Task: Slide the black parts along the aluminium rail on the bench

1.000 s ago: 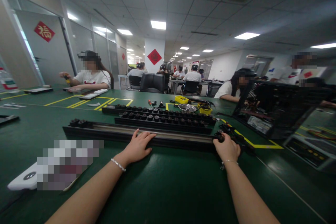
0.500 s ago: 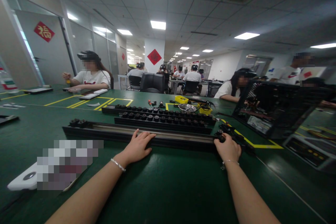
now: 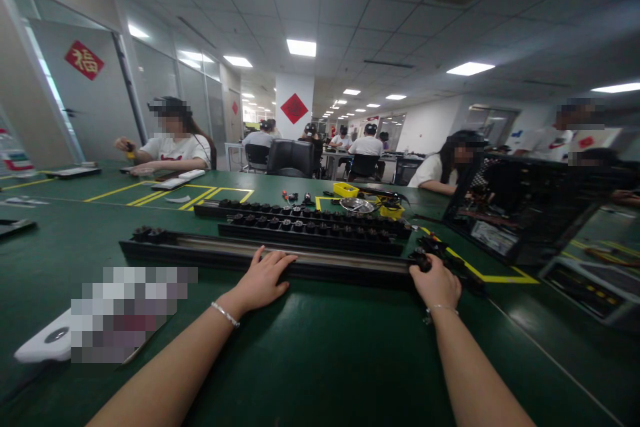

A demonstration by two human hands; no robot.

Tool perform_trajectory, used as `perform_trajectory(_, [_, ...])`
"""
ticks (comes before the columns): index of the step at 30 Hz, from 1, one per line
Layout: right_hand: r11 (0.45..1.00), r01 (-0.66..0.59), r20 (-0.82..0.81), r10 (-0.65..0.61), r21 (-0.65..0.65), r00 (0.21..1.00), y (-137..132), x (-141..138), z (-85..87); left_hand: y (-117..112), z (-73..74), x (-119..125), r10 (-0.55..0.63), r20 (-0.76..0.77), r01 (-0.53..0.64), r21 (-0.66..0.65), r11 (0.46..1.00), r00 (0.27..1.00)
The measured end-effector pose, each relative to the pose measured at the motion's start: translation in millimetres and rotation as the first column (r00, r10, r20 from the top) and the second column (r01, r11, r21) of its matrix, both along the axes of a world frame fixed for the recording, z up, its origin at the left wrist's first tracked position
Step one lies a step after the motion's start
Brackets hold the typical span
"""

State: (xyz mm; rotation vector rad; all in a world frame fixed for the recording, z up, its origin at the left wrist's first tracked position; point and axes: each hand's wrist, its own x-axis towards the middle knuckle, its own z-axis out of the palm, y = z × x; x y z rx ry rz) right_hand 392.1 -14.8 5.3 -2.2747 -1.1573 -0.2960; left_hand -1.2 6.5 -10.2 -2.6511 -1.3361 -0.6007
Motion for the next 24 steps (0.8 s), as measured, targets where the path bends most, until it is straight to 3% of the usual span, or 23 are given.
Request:
perform_trajectory(13, [0.998,0.001,-0.05,-0.005,-0.069,0.999,1.1,2.4,1.2,-0.8,-0.6,1.7,0.069,-0.038,-0.068,0.047,0.997,0.997])
perform_trajectory(24, [0.992,-0.008,-0.034,0.004,-0.128,0.999,-0.4,7.7,3.3,-1.0,0.5,1.7,0.039,-0.012,-0.039,0.054,0.998,0.999])
